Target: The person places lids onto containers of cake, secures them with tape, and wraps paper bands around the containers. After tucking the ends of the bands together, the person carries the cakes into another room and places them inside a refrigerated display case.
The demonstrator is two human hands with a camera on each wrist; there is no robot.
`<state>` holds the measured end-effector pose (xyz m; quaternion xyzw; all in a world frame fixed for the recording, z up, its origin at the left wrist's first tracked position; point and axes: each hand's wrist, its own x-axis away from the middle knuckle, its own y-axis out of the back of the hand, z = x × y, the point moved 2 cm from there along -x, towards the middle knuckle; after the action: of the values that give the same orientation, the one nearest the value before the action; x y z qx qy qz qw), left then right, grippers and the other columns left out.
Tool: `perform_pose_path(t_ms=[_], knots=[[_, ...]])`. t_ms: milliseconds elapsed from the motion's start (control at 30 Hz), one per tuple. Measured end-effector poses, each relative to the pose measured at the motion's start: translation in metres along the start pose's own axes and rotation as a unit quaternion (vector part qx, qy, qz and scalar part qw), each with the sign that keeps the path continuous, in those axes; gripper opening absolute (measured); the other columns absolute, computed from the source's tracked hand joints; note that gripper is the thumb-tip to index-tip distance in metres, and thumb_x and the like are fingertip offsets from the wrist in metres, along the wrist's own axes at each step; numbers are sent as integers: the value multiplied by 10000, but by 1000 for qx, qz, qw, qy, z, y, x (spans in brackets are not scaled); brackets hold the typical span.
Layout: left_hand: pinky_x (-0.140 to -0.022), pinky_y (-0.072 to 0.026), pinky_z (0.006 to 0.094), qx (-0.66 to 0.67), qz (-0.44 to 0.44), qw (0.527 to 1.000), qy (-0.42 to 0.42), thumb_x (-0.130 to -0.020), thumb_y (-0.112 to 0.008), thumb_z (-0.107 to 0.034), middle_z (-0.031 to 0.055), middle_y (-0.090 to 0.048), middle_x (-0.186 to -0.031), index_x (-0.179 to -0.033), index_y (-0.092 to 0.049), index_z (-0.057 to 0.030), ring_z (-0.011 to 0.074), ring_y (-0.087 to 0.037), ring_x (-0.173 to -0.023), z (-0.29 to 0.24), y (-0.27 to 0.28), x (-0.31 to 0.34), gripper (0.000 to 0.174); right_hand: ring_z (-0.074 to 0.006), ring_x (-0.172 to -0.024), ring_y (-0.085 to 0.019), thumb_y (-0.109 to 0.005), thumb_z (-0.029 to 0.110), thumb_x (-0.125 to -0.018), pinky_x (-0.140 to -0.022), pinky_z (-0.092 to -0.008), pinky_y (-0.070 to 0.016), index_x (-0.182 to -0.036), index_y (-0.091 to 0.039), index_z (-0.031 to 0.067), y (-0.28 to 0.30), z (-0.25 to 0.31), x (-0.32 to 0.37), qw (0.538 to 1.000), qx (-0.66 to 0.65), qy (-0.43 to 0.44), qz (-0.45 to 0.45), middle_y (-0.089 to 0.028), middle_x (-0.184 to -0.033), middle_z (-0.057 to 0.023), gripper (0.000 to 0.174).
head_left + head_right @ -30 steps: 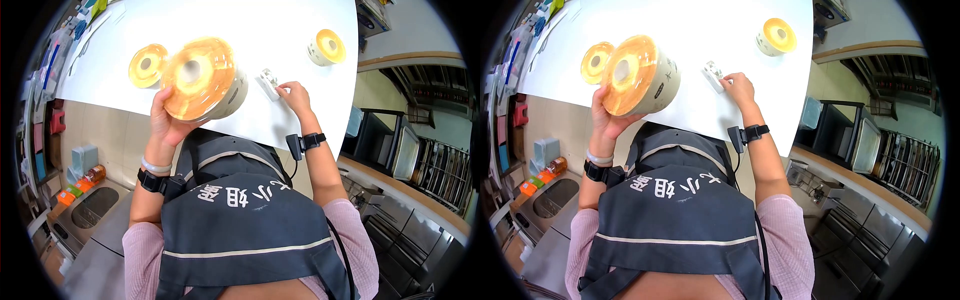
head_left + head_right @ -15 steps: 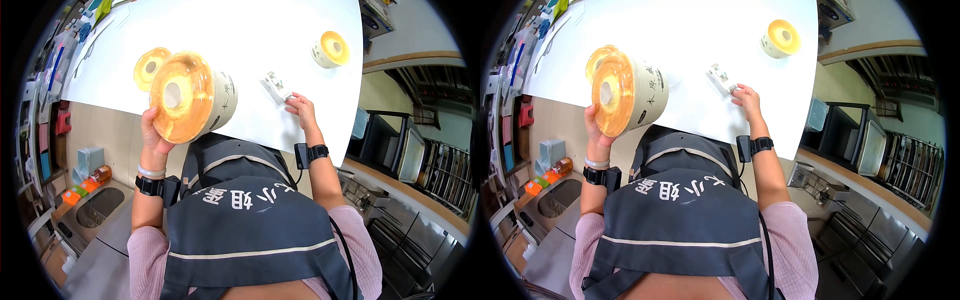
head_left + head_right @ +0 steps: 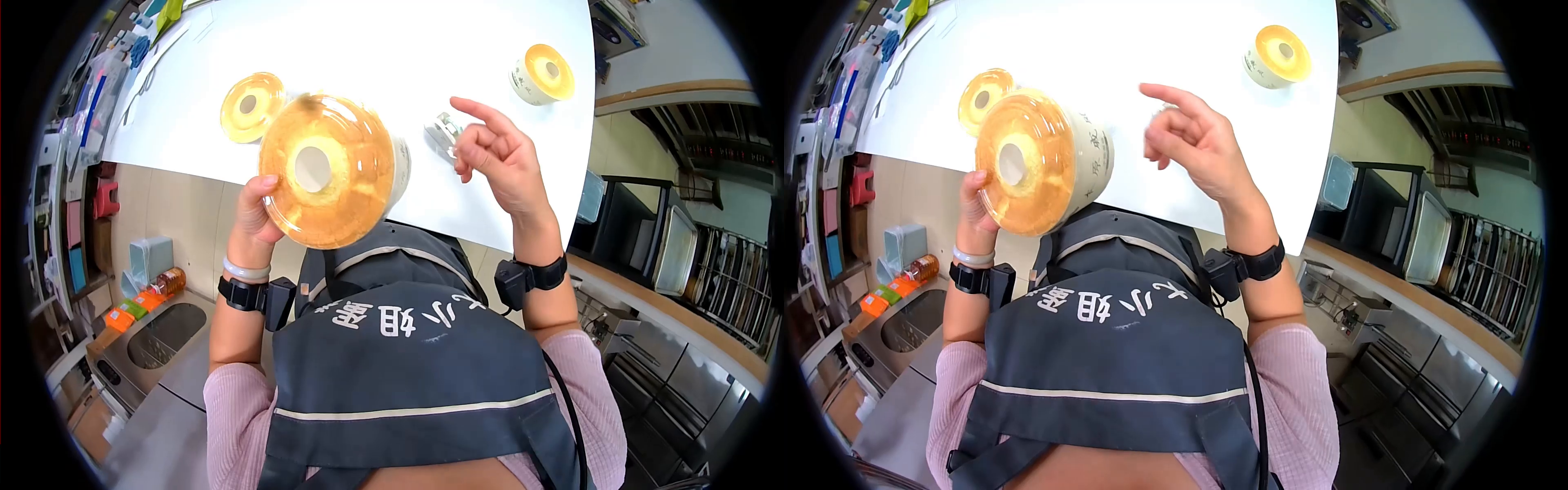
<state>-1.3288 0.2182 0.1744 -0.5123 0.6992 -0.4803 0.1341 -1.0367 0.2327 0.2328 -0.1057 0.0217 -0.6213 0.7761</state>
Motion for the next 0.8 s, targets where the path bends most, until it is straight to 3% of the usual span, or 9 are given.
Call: perform_pose_path(t_ms=[67,267,333,400,467,500,533,600,800], knots=[[-913,-453,446,-4,15,1000,15,-689,-632,-203,191,-463,-1224,-1301,-307,-11,320,-514,-1083,1,-2,-1,719,-80,-619,-534,-564,77,-842,-536,-182,-417,-1195,-451,-10,-16,19,-4,990,-74,27,113,-560,-701,-13,381],[-884,-472,393,-16,38,998,46,-698,-621,-164,178,-490,-1186,-1268,-344,24,274,-526,-1065,5,-9,1,662,-51,-602,-509,-640,96,-801,-521,-174,-388,-1068,-495,8,-39,18,-9,987,-84,46,130,-551,-682,-15,317],[-880,-474,389,-15,22,999,43,-694,-622,-161,177,-494,-1181,-1265,-349,25,274,-527,-1062,7,-9,1,659,-59,-567,-486,-661,119,-782,-494,-159,-366,-1075,-476,20,-41,8,-10,989,92,21,114,-517,-637,-20,361],[-879,-473,389,-19,23,999,40,-693,-622,-161,178,-495,-1179,-1264,-350,26,274,-527,-1061,9,-2,1,660,-100,-774,-548,-743,260,-720,-644,-214,-441,-1092,-479,16,-38,2,-10,987,118,-71,87,-574,-835,-65,517],[-879,-473,389,-26,26,999,36,-692,-622,-162,178,-496,-1177,-1264,-351,26,274,-528,-1061,11,1,1,660,-194,-1029,-479,-701,413,-730,-792,-298,-436,-1165,-448,28,-35,-13,-11,957,278,77,24,-496,-1088,-134,634],[-881,-472,386,-12,31,999,30,-693,-620,-163,179,-496,-1178,-1263,-352,27,274,-527,-1061,13,0,1,658,-263,-1173,-356,-594,527,-777,-918,-370,-371,-1253,-387,47,-39,-21,-10,976,201,46,70,-343,-1246,-154,706],[-883,-470,382,2,36,999,24,-693,-619,-164,179,-496,-1179,-1262,-354,28,273,-527,-1062,14,0,2,657,-264,-1166,-374,-503,516,-843,-950,-386,-354,-1296,-346,66,-49,-26,-7,994,65,21,83,-327,-1253,-158,658],[-887,-468,380,13,44,999,23,-694,-618,-164,179,-497,-1178,-1261,-356,30,274,-526,-1062,15,-1,1,654,-249,-1188,-353,-425,472,-895,-960,-380,-349,-1316,-325,88,-57,-37,-3,995,72,23,64,-278,-1294,-146,578],[-881,-468,374,-8,13,999,30,-685,-619,-154,178,-504,-1170,-1256,-364,34,274,-530,-1051,19,17,-4,654,-155,-1058,-482,-454,320,-922,-903,-298,-389,-1278,-370,38,-31,-59,-13,994,91,52,5,-420,-1239,-79,462]])
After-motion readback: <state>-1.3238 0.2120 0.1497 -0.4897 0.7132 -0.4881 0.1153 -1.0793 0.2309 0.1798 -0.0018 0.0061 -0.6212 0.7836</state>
